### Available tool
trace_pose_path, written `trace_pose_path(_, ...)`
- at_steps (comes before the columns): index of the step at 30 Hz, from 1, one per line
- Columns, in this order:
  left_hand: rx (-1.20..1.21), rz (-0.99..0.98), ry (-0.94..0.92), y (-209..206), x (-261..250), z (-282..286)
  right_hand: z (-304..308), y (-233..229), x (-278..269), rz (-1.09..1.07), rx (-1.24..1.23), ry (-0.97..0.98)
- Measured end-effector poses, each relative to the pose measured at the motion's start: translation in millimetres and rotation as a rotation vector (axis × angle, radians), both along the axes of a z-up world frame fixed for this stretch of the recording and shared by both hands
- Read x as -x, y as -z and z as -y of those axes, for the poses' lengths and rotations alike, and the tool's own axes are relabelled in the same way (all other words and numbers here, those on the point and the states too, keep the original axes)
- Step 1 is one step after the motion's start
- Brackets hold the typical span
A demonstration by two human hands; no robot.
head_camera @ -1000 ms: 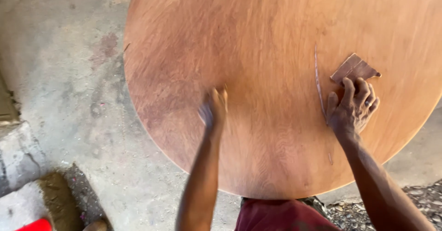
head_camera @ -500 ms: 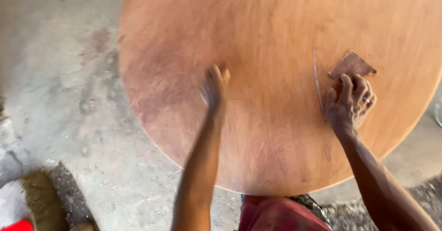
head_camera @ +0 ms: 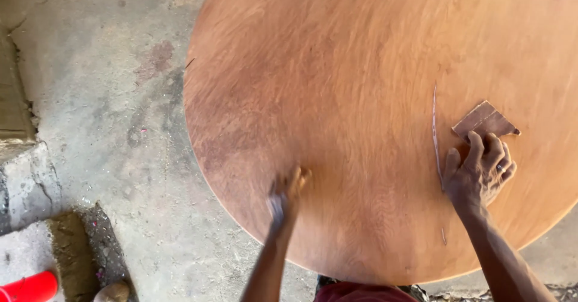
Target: Sand the surface of a round wooden table top using sandpaper.
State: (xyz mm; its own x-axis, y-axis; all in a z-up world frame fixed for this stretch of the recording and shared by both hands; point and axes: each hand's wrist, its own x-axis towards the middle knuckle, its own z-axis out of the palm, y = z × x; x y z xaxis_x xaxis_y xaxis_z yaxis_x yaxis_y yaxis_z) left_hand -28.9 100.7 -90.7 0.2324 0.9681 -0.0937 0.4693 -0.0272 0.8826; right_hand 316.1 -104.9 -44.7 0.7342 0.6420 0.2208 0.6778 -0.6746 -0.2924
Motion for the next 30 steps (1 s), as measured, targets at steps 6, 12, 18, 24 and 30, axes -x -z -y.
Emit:
trace_pose_path(6, -0.622, -0.327, 0.442, -71.0, -140.1, -215.9, -8.3, -5.0, -2.2, -0.011, 0.045, 0.040)
trace_pose_path(12, -0.850, -0.494, 0.405, -26.4, -249.7, -372.9, -19.0, -12.4, -4.1, -0.012, 0.023, 0.051)
trace_pose_path(18, -0.953, -0.615, 0.211, -13.6, -224.8, -284.5, -17.0, -11.8, -3.4, 0.013, -0.010, 0.039)
trace_pose_path(24, -0.978, -0.674, 0.167, -69.6, -96.4, -55.1, -8.8, -8.2, -0.1, 0.011, -0.065, 0.028)
trace_pose_path(30, -0.662, -0.719, 0.234, -88.5, 40.6, 151.0, 1.6, 3.7, -1.0, 0.056, -0.065, 0.017)
